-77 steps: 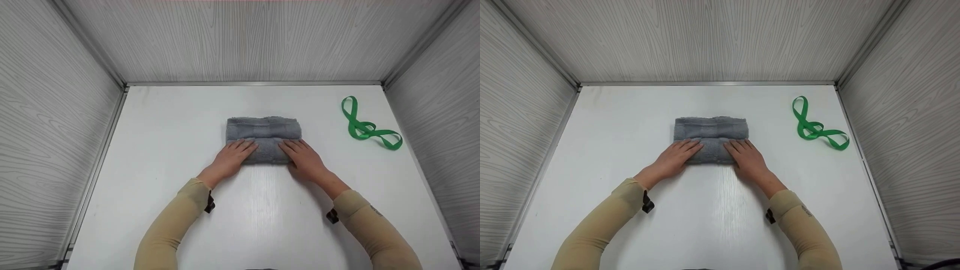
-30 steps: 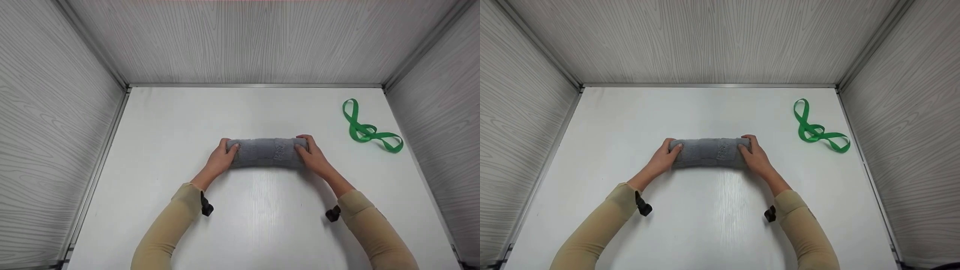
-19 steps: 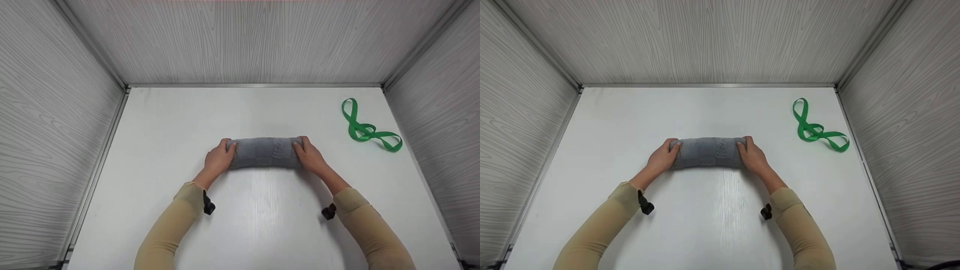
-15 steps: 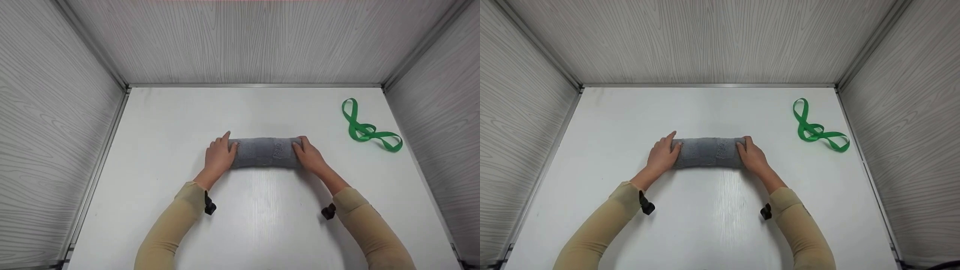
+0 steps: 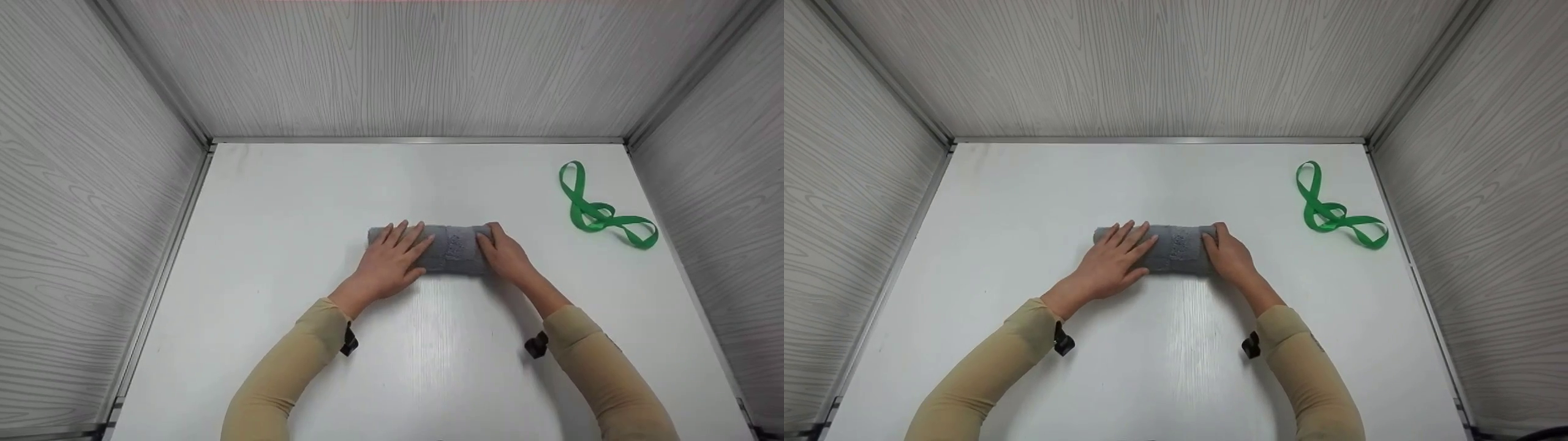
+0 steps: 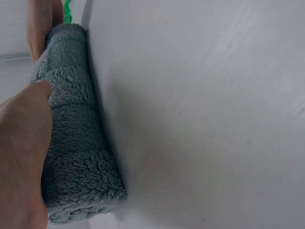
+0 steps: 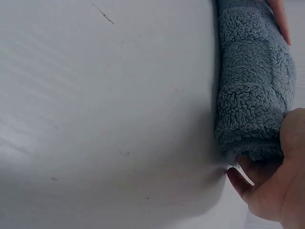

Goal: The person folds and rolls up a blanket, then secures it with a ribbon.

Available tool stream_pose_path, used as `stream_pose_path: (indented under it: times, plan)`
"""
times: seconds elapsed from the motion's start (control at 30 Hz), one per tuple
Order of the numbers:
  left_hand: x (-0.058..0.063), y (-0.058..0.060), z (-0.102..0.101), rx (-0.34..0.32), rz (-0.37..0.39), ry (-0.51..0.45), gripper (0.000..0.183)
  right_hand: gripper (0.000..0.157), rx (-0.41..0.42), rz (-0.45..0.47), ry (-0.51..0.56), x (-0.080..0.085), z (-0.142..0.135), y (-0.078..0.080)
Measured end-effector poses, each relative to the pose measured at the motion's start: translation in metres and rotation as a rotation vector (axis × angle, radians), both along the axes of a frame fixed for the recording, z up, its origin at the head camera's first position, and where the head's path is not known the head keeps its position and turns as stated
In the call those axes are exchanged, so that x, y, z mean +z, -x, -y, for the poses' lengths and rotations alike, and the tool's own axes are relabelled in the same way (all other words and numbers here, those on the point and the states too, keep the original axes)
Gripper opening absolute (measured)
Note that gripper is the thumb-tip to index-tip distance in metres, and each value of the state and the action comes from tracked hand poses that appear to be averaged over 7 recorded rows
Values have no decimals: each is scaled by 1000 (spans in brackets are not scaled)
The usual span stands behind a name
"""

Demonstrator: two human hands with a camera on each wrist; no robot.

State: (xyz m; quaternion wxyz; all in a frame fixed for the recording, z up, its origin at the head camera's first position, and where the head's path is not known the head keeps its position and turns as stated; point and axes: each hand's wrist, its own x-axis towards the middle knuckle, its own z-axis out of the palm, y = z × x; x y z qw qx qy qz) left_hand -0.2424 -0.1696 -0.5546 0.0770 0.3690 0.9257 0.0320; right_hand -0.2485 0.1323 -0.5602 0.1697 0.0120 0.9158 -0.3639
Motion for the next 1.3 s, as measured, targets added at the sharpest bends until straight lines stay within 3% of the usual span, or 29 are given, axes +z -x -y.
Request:
stream_pose_path:
  times: [0.17,0.27,0.33,0.43,0.53,0.67,0.87,1.13,1.3]
  plan:
    - [-5,1,1,11,45,0,69,54,-14,-74,-24,4,2,-3]
    - [-7,1,1,13,57,3,68,60,15,-203,-58,9,3,-5]
    - [-8,1,1,12,59,5,68,62,76,-326,-112,13,4,-7]
    - [-8,1,1,8,58,14,68,59,232,-501,-241,18,9,-12]
    - [-7,1,2,5,53,26,68,57,396,-587,-359,18,15,-18]
    - [-8,1,3,-4,52,26,67,57,494,-586,-433,10,17,-25]
    - [-13,1,8,3,81,-11,67,58,512,-561,-481,-2,12,-31]
    - [-14,2,12,3,118,-22,68,61,545,-484,-467,-10,7,-36]
    - [-13,2,12,-3,139,-23,65,60,563,-492,-465,-14,5,-36]
